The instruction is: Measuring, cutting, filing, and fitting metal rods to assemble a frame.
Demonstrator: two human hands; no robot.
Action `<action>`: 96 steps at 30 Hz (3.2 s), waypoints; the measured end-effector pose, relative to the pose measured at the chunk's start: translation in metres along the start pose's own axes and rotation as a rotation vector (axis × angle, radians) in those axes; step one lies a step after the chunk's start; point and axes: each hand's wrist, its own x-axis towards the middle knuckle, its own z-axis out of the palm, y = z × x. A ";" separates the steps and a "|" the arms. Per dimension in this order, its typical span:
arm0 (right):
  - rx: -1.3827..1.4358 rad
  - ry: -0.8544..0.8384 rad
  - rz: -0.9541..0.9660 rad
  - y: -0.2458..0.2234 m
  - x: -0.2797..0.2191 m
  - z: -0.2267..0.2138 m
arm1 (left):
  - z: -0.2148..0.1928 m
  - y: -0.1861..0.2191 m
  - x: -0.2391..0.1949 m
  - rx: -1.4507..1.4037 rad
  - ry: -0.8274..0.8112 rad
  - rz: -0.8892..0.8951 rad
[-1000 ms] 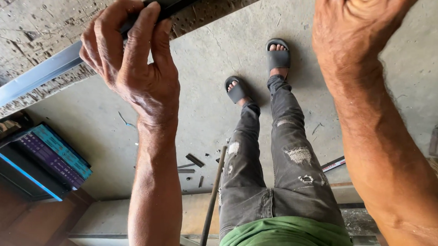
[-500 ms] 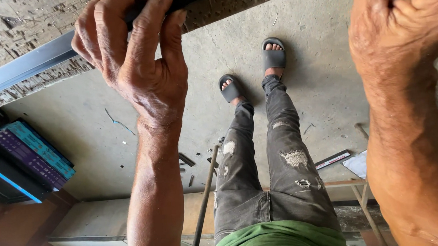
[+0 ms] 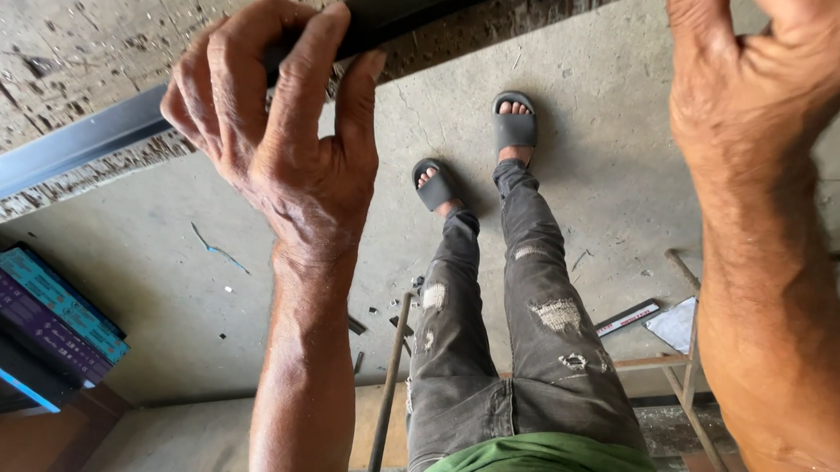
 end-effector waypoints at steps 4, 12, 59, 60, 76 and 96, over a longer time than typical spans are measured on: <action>-0.042 0.055 -0.068 -0.012 0.017 0.000 | 0.001 -0.002 0.002 0.022 -0.020 0.024; -0.005 0.094 -0.117 -0.012 0.026 0.005 | 0.005 -0.010 0.004 -0.049 0.036 0.068; 0.025 0.097 -0.111 -0.014 0.028 0.007 | 0.000 -0.020 0.002 -0.033 -0.044 0.063; 0.024 0.097 -0.113 -0.015 0.029 0.007 | 0.000 -0.020 0.002 -0.036 -0.049 0.060; 0.053 0.106 -0.083 -0.012 0.027 0.008 | -0.002 -0.004 0.011 0.041 -0.065 0.087; 0.063 0.193 -0.061 -0.019 0.033 0.016 | 0.012 0.002 0.013 -0.101 -0.047 0.088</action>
